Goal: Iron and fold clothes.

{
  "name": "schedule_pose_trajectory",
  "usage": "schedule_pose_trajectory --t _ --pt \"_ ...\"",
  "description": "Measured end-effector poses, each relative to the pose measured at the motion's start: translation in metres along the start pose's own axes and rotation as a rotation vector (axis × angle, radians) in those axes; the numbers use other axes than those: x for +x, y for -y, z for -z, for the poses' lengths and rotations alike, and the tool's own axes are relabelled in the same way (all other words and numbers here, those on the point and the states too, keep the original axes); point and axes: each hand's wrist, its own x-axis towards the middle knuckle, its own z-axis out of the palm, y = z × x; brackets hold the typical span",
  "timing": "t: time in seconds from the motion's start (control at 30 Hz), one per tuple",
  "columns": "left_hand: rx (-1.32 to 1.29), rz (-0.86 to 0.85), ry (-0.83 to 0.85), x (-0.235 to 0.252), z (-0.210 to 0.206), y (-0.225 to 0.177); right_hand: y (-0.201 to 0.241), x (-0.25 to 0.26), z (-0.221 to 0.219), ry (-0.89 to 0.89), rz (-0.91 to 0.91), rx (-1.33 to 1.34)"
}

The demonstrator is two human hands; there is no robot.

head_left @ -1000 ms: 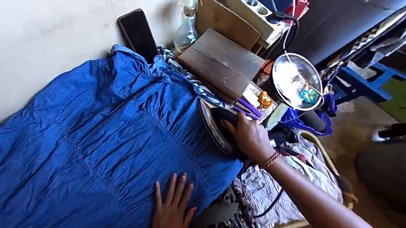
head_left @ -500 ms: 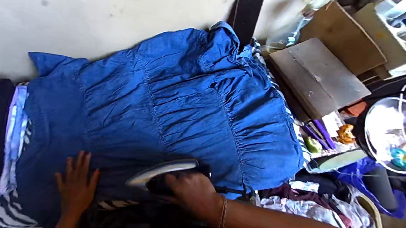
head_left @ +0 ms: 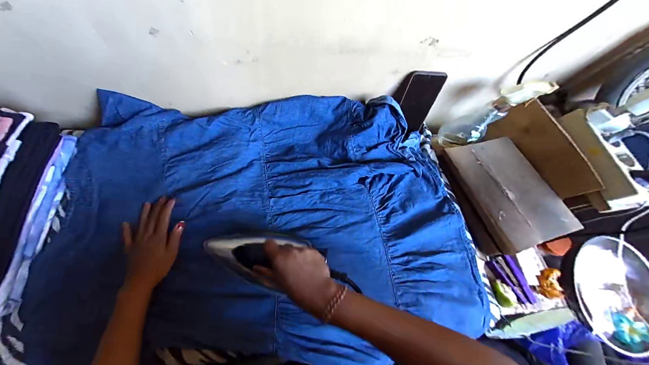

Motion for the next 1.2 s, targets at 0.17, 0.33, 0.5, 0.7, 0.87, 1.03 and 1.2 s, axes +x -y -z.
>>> schedule_pose_trajectory --t 0.17,0.33,0.5,0.7,0.87,1.03,1.2 --pt "0.091 0.156 0.047 -0.005 -0.001 0.052 -0.129 0.011 0.061 -0.214 -0.377 -0.035" --pt "0.038 0.12 -0.004 0.018 0.015 0.009 -0.23 -0.018 0.075 -0.259 -0.392 -0.068" --pt "0.024 -0.174 0.07 0.051 -0.015 0.017 -0.155 0.026 0.089 -0.049 -0.147 -0.223" --pt "0.021 0.075 0.038 0.048 0.003 0.118 -0.06 0.055 0.058 -0.002 0.05 -0.221" --pt "0.043 0.089 0.053 0.047 0.006 0.118 0.028 0.061 0.024 -0.024 0.125 -0.048" --pt "0.076 0.073 0.033 0.048 0.008 0.119 -0.101 0.009 0.048 -0.138 -0.296 -0.04" --pt "0.105 -0.032 0.154 0.125 0.036 -0.045 -0.231 -0.077 0.046 -0.318 -0.798 0.12"
